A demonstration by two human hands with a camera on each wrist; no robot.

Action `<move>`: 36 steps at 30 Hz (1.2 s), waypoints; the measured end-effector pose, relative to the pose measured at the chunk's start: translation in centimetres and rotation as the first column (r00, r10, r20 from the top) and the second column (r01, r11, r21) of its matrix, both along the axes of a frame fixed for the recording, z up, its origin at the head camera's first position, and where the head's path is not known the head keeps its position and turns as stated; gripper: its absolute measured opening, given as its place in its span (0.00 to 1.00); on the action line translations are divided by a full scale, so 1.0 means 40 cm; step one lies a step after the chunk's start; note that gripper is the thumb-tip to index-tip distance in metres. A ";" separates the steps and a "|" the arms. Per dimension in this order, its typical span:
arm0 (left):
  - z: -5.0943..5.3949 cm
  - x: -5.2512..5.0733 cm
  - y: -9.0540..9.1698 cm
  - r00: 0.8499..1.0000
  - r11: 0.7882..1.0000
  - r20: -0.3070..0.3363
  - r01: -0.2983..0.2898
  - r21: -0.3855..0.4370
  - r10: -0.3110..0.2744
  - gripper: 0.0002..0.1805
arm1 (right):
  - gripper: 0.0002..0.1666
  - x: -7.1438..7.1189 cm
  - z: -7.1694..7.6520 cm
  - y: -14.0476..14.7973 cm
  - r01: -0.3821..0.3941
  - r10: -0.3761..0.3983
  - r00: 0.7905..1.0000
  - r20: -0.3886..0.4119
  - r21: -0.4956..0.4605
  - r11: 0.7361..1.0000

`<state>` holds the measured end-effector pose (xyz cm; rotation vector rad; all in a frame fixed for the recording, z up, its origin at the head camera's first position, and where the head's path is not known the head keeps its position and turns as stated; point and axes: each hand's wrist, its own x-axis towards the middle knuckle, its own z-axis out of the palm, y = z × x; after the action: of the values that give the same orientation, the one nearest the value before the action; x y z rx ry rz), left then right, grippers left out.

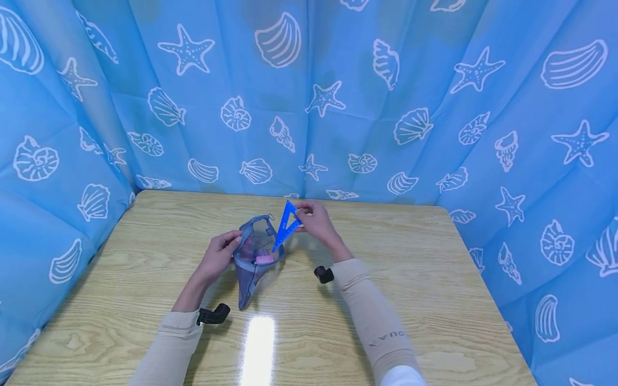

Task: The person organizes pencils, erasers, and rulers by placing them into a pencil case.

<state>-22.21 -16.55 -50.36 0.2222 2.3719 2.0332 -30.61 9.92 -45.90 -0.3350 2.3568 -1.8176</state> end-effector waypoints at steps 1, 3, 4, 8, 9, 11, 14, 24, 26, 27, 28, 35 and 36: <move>0.000 0.001 0.000 1.000 1.000 0.003 0.002 0.003 -0.002 0.18 | 0.19 0.002 -0.001 -0.005 -0.003 0.003 1.000 0.005 -0.007 1.000; 0.000 0.002 0.002 1.000 1.000 0.008 0.003 0.009 -0.003 0.18 | 0.19 0.006 -0.003 -0.014 -0.010 0.011 1.000 0.016 -0.012 1.000; 0.000 0.002 0.003 1.000 1.000 0.008 0.004 0.012 -0.004 0.18 | 0.18 0.010 -0.004 -0.018 -0.015 0.015 1.000 0.021 -0.012 1.000; 0.001 0.002 0.006 1.000 1.000 0.006 0.001 0.015 -0.001 0.18 | 0.17 0.018 -0.011 -0.036 -0.031 0.032 0.999 0.038 -0.020 0.999; 0.001 0.002 0.007 1.000 1.000 0.006 -0.002 0.013 0.002 0.19 | 0.17 0.021 -0.013 -0.040 -0.036 0.037 0.999 0.040 -0.024 0.999; 0.001 0.000 0.007 1.000 1.000 0.006 -0.006 0.010 0.006 0.19 | 0.17 0.025 -0.016 -0.048 -0.041 0.043 0.998 0.044 -0.030 0.999; 0.000 -0.001 0.007 1.000 1.000 0.010 -0.015 0.002 0.015 0.19 | 0.16 0.032 -0.017 -0.059 -0.056 0.057 0.997 0.045 -0.035 0.998; -0.001 -0.003 0.007 1.000 1.000 0.019 -0.019 0.006 0.019 0.18 | 0.15 0.054 -0.019 -0.087 -0.093 0.090 0.994 0.064 0.040 0.995; -0.002 -0.005 0.008 1.000 1.000 0.019 -0.017 0.003 0.017 0.18 | 0.15 0.055 -0.022 -0.092 -0.097 0.093 0.994 0.059 0.057 0.994; -0.003 -0.005 0.007 1.000 1.000 0.018 -0.015 0.004 0.015 0.18 | 0.14 0.056 -0.022 -0.095 -0.100 0.096 0.994 0.056 0.068 0.993; -0.003 -0.005 0.008 1.000 1.000 0.018 -0.016 0.004 0.016 0.18 | 0.14 0.056 -0.023 -0.098 -0.103 0.099 0.994 0.054 0.077 0.992; -0.001 -0.005 0.010 1.000 1.000 0.012 -0.014 0.012 0.014 0.18 | 0.16 0.059 -0.024 -0.121 -0.137 0.130 0.990 0.056 0.138 0.981; 0.000 -0.005 0.010 1.000 1.000 0.014 -0.014 0.012 0.013 0.18 | 0.16 0.059 -0.025 -0.125 -0.142 0.135 0.989 0.057 0.143 0.979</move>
<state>-22.40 -16.17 -50.37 0.1919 2.3605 2.0479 -28.25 4.92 -46.91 -0.4207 2.3546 -1.5635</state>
